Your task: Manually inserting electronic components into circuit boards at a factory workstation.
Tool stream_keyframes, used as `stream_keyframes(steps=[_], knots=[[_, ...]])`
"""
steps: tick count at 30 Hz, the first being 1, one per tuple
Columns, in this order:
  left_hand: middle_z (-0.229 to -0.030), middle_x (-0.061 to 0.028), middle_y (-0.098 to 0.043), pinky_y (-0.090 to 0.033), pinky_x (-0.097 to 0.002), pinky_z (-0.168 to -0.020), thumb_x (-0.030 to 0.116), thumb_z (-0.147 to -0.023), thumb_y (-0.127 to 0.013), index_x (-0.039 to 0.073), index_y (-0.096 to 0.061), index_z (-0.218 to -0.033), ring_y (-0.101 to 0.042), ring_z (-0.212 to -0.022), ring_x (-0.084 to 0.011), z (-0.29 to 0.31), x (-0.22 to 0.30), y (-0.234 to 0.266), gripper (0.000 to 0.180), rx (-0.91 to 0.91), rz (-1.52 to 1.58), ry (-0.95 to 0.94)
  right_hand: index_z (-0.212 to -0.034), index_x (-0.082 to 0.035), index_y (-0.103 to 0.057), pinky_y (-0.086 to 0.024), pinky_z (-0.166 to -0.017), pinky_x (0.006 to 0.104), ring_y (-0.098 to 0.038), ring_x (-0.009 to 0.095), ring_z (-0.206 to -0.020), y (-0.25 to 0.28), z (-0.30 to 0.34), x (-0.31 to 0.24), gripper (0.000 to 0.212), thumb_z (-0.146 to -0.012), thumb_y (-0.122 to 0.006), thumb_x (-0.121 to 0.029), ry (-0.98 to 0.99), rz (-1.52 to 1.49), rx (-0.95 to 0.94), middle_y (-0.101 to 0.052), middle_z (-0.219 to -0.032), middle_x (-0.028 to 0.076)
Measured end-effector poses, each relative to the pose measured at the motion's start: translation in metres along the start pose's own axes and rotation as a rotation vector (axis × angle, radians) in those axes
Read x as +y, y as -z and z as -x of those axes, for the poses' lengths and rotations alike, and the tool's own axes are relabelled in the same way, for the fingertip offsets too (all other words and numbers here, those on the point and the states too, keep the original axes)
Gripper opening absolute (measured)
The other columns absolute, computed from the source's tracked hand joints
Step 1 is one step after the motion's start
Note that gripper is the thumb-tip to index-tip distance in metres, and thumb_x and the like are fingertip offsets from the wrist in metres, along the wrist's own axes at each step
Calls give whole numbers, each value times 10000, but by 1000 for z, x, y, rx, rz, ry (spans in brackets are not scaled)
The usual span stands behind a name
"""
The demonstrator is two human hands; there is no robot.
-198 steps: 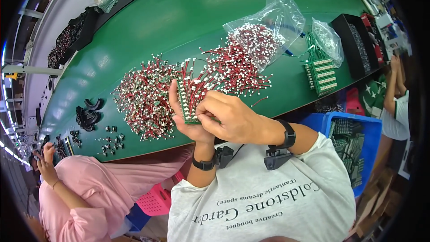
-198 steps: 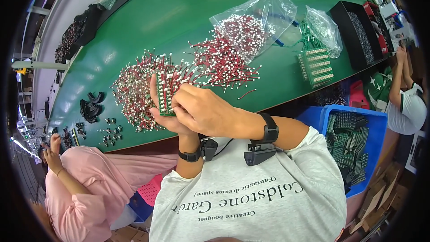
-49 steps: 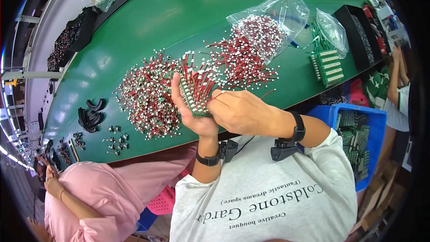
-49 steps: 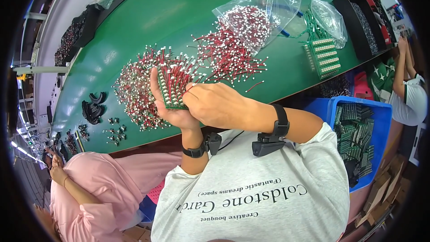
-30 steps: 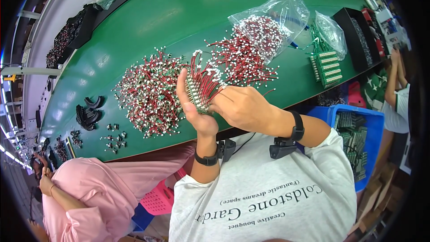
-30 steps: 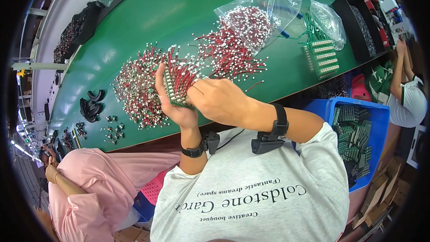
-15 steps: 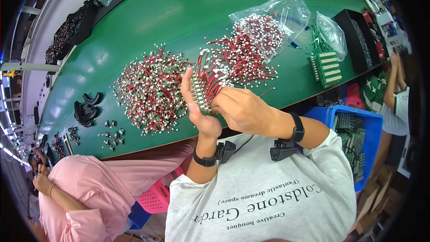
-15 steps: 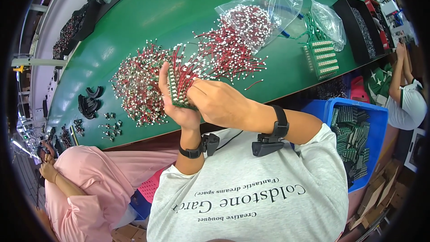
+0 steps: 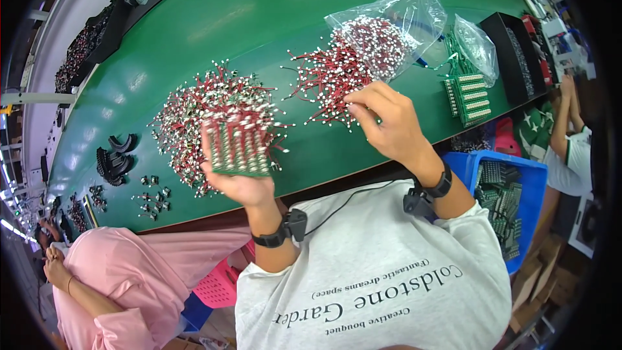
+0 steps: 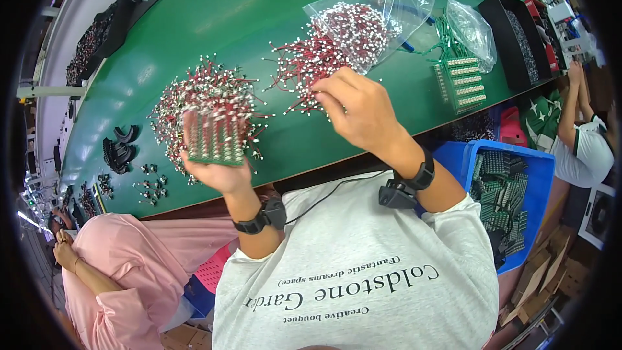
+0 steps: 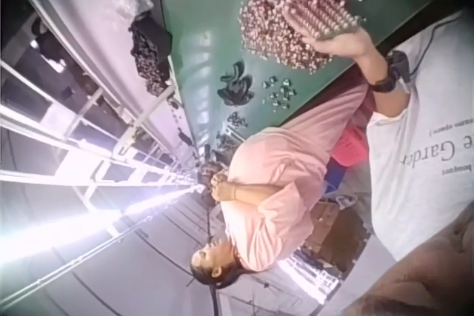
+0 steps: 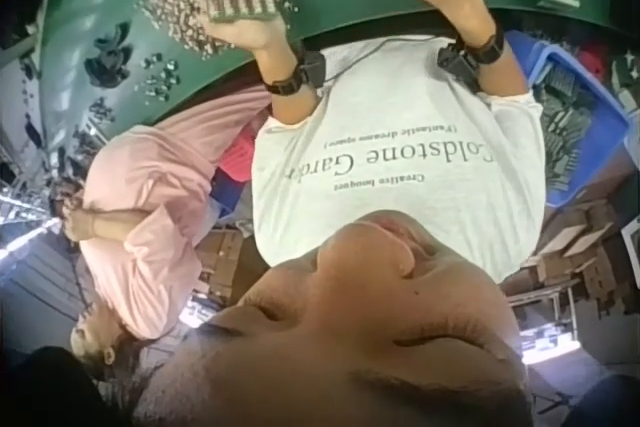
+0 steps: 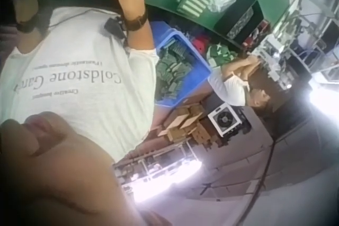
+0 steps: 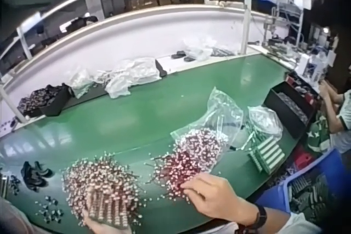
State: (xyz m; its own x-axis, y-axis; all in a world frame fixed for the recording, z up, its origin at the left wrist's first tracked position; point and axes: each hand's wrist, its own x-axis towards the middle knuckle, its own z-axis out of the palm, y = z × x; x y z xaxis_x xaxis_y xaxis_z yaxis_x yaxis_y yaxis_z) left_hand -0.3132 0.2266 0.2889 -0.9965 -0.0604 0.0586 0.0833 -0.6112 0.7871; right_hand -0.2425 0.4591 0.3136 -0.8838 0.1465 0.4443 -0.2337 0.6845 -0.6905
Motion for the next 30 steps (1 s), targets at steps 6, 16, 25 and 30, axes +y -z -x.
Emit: stream_keyframes(steps=[6, 16, 25, 30], knots=[[-1395, -146, -501, -484, -576, -964, 487, -995, -239, 69, -369, -1468, -548, -1211, -364, 6, 8, 28, 644, -179, 224, 29, -957, -56, -685, -510, -631, 355, -623, 260, -765, -27, 13, 7, 217, -748, -712, -4, 72, 143, -140, -592, -844, 77], [-1345, -272, -513, -478, -531, -970, 530, -996, -236, 86, -265, -1519, -562, -1170, -385, 14, 20, 39, 686, -24, 191, 55, -1138, -110, -647, -510, -720, 380, -592, 266, -872, -32, -3, 30, 435, -725, -719, 6, 123, 279, -243, -591, -936, 65], [-1326, -270, -527, -476, -537, -973, 513, -1002, -238, 85, -273, -1516, -570, -1155, -384, 11, 15, 28, 669, -75, 218, 71, -862, -28, -678, -510, -735, 348, -622, 262, -854, -31, -14, 30, 132, -744, -728, 5, 164, 10, 11, -660, -913, 91], [-1337, -268, -518, -468, -546, -980, 512, -1002, -241, 76, -276, -1513, -558, -1174, -385, 13, 10, 20, 673, -113, 185, 62, -874, -1, -666, -523, -789, 337, -652, 268, -950, -23, -28, 13, 138, -750, -702, 48, 123, -108, 87, -690, -1008, 117]])
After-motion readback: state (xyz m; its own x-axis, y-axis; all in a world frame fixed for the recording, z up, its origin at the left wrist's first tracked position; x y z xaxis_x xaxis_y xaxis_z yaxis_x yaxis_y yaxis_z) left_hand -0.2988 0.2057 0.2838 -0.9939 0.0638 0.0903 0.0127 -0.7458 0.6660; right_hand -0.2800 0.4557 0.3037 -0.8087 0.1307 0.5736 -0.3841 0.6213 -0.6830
